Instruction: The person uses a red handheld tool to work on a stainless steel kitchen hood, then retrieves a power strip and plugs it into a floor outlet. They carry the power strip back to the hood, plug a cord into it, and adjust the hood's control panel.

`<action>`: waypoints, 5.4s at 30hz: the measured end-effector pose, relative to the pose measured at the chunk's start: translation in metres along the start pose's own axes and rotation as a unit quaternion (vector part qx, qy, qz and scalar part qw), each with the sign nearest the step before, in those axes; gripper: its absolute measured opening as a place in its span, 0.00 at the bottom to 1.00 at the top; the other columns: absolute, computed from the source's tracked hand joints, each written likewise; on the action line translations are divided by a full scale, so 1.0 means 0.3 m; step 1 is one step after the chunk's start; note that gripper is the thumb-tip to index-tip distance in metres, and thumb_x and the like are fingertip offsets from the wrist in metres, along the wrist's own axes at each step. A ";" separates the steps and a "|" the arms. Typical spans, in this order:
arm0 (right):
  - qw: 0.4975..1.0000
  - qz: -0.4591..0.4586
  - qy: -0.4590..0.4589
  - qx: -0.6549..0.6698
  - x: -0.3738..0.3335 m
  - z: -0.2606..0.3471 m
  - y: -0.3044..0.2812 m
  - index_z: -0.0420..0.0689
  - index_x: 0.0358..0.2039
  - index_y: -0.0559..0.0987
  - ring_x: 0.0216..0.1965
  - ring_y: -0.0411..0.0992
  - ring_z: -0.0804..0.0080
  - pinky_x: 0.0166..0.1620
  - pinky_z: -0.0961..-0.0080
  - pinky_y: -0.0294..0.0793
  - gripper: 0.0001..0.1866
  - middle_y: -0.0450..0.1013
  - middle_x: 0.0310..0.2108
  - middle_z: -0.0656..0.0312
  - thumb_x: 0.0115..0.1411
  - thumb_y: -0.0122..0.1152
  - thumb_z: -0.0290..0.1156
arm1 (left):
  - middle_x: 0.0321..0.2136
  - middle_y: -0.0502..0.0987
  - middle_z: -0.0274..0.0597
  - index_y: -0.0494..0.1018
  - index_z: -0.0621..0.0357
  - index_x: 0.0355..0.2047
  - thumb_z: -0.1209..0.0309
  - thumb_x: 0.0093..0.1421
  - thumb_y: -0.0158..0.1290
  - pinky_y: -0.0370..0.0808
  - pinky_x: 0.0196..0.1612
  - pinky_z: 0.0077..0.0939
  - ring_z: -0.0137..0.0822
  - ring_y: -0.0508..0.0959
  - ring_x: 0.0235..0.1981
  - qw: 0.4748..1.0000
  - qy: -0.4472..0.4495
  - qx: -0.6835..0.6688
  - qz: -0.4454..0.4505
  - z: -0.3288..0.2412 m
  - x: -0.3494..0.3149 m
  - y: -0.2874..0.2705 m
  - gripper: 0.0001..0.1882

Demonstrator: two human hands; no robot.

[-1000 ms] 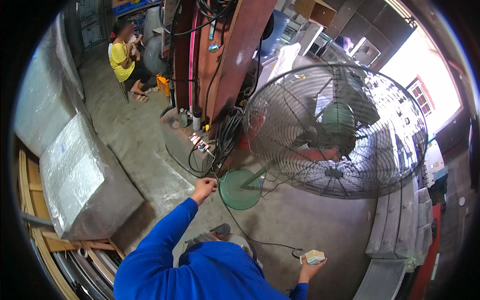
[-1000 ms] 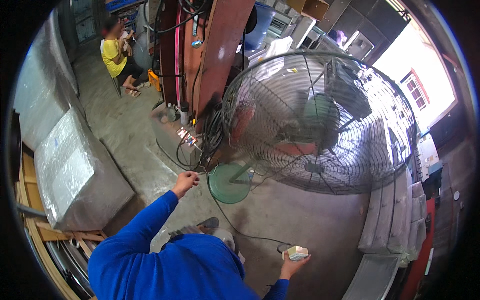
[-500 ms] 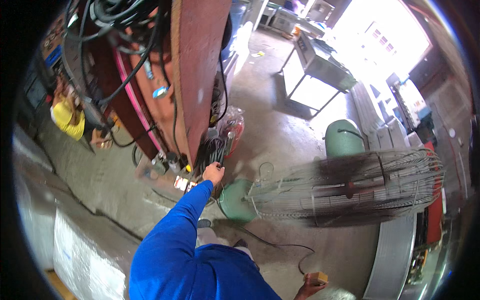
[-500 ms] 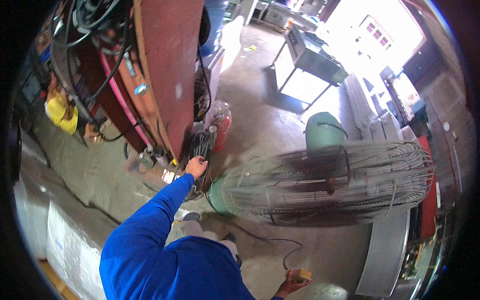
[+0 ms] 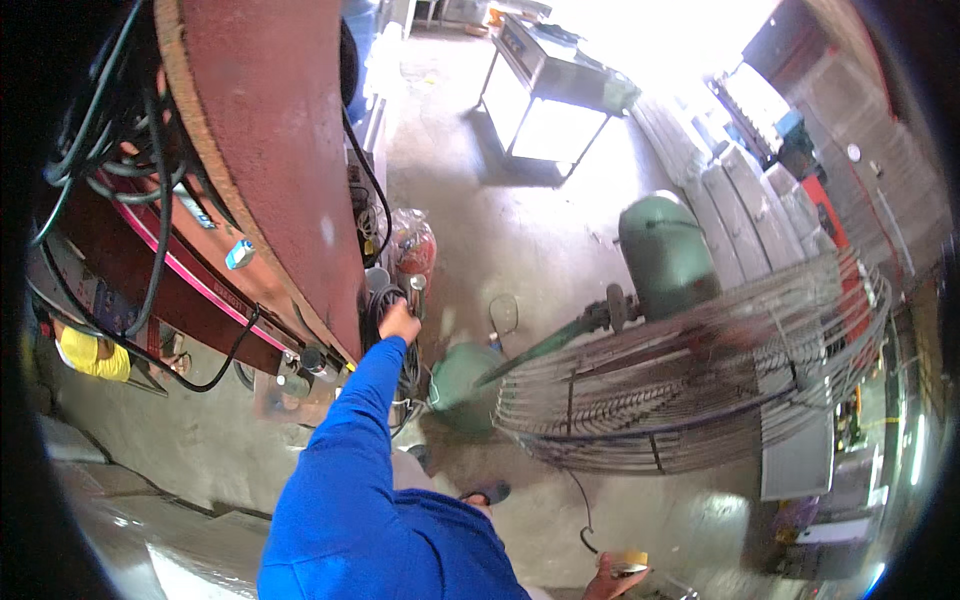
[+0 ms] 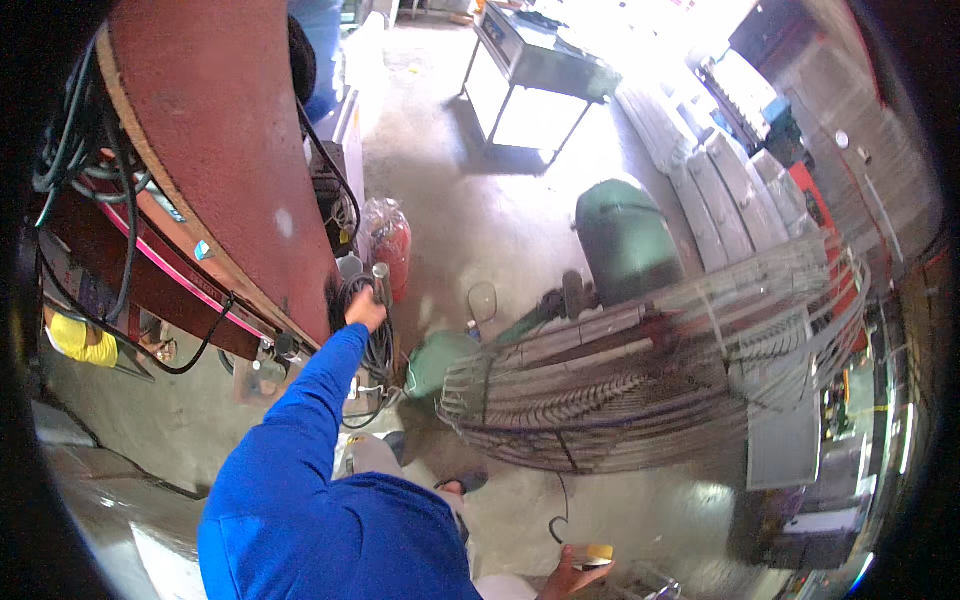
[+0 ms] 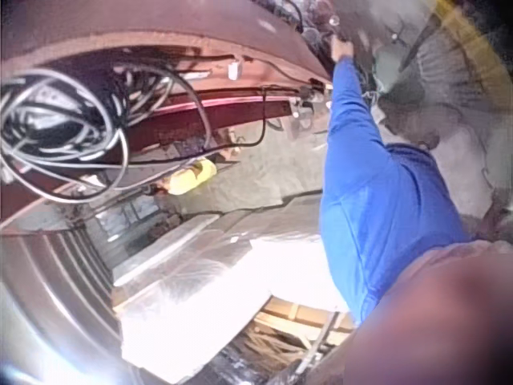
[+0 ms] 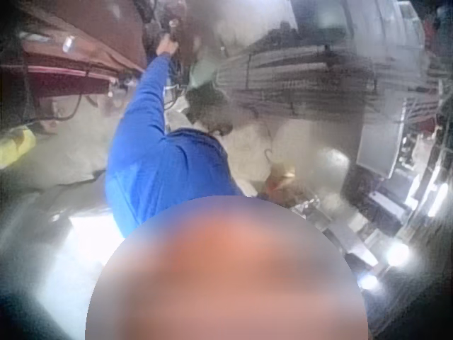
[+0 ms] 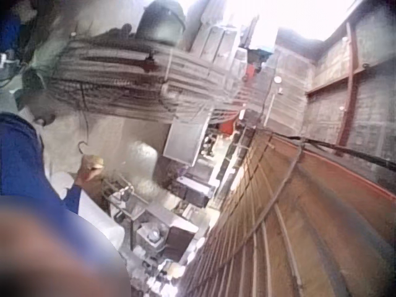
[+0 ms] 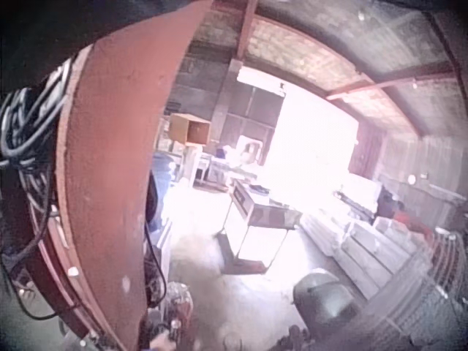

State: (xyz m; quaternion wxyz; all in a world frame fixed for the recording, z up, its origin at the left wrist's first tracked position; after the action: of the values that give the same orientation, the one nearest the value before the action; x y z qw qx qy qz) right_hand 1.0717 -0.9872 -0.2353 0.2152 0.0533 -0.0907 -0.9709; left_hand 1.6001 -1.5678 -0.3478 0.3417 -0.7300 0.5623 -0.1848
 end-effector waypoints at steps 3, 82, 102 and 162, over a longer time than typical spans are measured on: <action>0.957 -0.080 -0.121 -0.250 -0.091 0.016 0.001 0.45 0.68 0.49 0.58 0.63 0.58 0.54 0.57 0.76 0.55 0.58 0.61 0.51 0.45 0.74 0.16 | 0.35 0.78 0.61 0.71 0.60 0.34 0.60 0.48 0.58 0.74 0.44 0.49 0.60 0.78 0.40 0.994 0.064 -0.004 -0.094 0.026 0.043 -0.102 0.18; 0.946 -0.100 0.118 -0.286 -0.370 -0.862 0.305 0.42 0.70 0.45 0.64 0.58 0.53 0.63 0.59 0.64 0.64 0.52 0.66 0.51 0.43 0.78 0.48 | 0.33 0.81 0.35 0.78 0.66 0.46 0.57 0.67 0.54 0.75 0.38 0.25 0.26 0.77 0.34 0.798 0.050 0.403 0.445 0.022 0.670 0.158 0.22; 0.946 -0.112 0.061 -0.297 -0.360 -0.847 0.277 0.39 0.70 0.45 0.64 0.59 0.53 0.62 0.59 0.66 0.63 0.54 0.66 0.51 0.44 0.78 0.44 | 0.27 0.80 0.57 0.82 0.60 0.33 0.68 0.55 0.58 0.75 0.34 0.39 0.45 0.81 0.28 0.577 0.351 0.600 0.429 0.058 0.751 0.183 0.09; 0.922 -0.189 -0.306 -0.142 -0.156 0.485 -0.015 0.41 0.70 0.48 0.66 0.55 0.53 0.68 0.57 0.53 0.58 0.53 0.66 0.47 0.41 0.72 0.20 | 0.32 0.82 0.43 0.78 0.52 0.48 0.54 0.54 0.60 0.78 0.34 0.33 0.39 0.80 0.26 0.748 0.195 0.119 0.623 -0.095 -1.157 0.688 0.24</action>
State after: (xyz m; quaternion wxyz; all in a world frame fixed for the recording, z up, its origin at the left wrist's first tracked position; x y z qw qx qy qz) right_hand 1.0914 -0.9410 -0.0910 -0.0053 -0.2618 -0.0016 -0.9651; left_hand 1.3341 -1.2749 -0.4339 0.3479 -0.1197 0.9201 -0.1346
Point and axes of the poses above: each hand's wrist, its own x-axis towards the middle knuckle, its own y-axis out of the palm, z = x × y, the point moved 2 cm from there along x, towards the middle knuckle
